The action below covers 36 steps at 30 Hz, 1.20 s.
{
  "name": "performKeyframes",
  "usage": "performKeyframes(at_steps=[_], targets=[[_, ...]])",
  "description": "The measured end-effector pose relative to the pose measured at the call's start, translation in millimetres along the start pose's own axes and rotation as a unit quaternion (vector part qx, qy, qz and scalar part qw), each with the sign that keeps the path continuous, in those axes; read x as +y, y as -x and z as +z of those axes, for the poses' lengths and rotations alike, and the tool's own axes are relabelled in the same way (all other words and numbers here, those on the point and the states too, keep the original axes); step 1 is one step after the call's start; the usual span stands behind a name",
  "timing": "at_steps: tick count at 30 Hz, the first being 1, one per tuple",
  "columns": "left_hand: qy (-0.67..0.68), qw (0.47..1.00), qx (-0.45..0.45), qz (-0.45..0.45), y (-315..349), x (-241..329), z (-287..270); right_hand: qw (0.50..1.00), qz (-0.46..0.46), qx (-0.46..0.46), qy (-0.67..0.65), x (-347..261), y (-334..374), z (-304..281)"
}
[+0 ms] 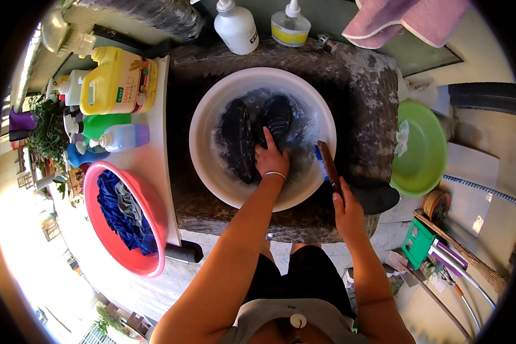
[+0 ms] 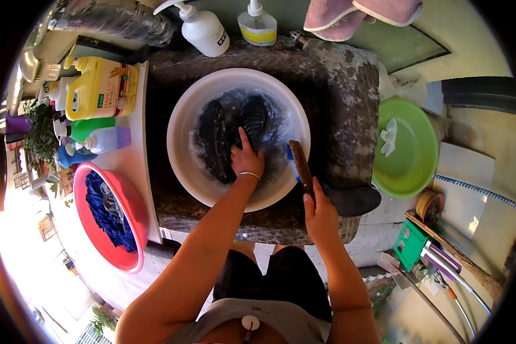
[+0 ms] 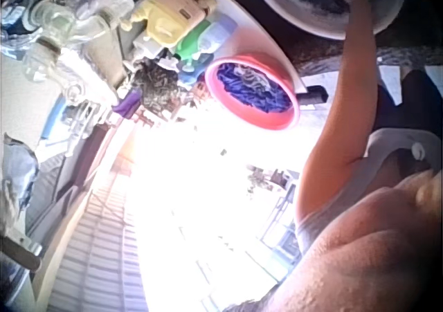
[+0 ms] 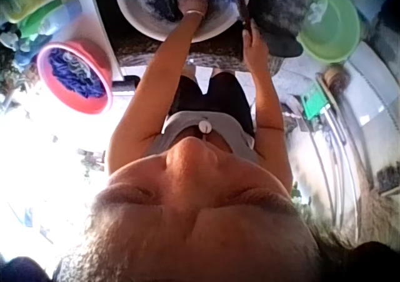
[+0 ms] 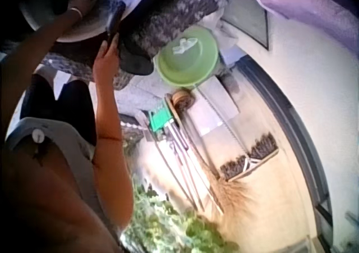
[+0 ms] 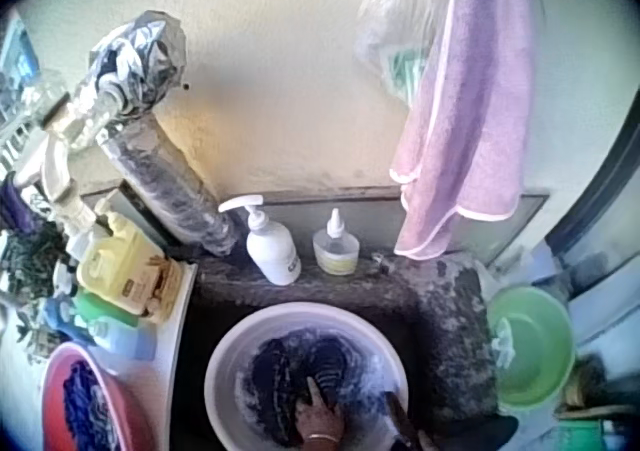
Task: The person cleans a pair of black shoes by scrubbing them with a brush in a basin of soapy water at a sink and then rinses them under running water before placing them on a drying rack.
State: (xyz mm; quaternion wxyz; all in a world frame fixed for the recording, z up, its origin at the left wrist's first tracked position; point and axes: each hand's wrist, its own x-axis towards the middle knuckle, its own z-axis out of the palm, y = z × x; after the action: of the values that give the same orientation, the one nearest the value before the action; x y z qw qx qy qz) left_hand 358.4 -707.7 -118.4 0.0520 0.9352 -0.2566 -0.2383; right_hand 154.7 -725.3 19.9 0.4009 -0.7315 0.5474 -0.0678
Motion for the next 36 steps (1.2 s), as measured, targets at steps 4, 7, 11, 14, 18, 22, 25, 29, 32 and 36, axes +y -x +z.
performKeyframes(at_steps=[4, 7, 11, 14, 18, 22, 25, 29, 32, 36], targets=[[-0.055, 0.997, 0.03, 0.052, -12, -19, 57, 0.999, 0.007, -0.001, -0.049, 8, 8, 1], [-0.075, 0.99, 0.072, 0.094, -34, -63, 101, 0.993, 0.037, -0.037, -0.104, 6, 18, 14], [0.022, 0.985, -0.168, 0.0, -15, -8, 7, 0.971, 0.138, -0.036, -0.191, 31, 44, 23], [-0.019, 0.994, -0.107, 0.02, 12, 0, -41, 0.951, 0.162, -0.021, -0.262, 41, 56, 32], [0.027, 0.996, -0.013, 0.083, 45, -9, -86, 0.943, 0.168, 0.007, -0.288, 34, 60, 32], [0.058, 0.99, 0.102, 0.083, 42, -23, -86, 0.948, 0.183, 0.048, -0.256, 26, 63, 27], [0.016, 0.992, 0.095, 0.084, 26, -21, -83, 0.944, 0.139, 0.088, -0.287, 38, 65, 35], [-0.048, 0.995, 0.037, 0.083, 17, -21, -63, 0.944, 0.139, 0.082, -0.289, 40, 63, 36], [-0.082, 0.994, 0.009, 0.076, 17, -15, -52, 0.942, 0.137, 0.086, -0.295, 39, 57, 35], [-0.108, 0.992, -0.003, 0.06, 8, -16, -29, 0.917, 0.157, 0.081, -0.356, 33, 54, 37]])
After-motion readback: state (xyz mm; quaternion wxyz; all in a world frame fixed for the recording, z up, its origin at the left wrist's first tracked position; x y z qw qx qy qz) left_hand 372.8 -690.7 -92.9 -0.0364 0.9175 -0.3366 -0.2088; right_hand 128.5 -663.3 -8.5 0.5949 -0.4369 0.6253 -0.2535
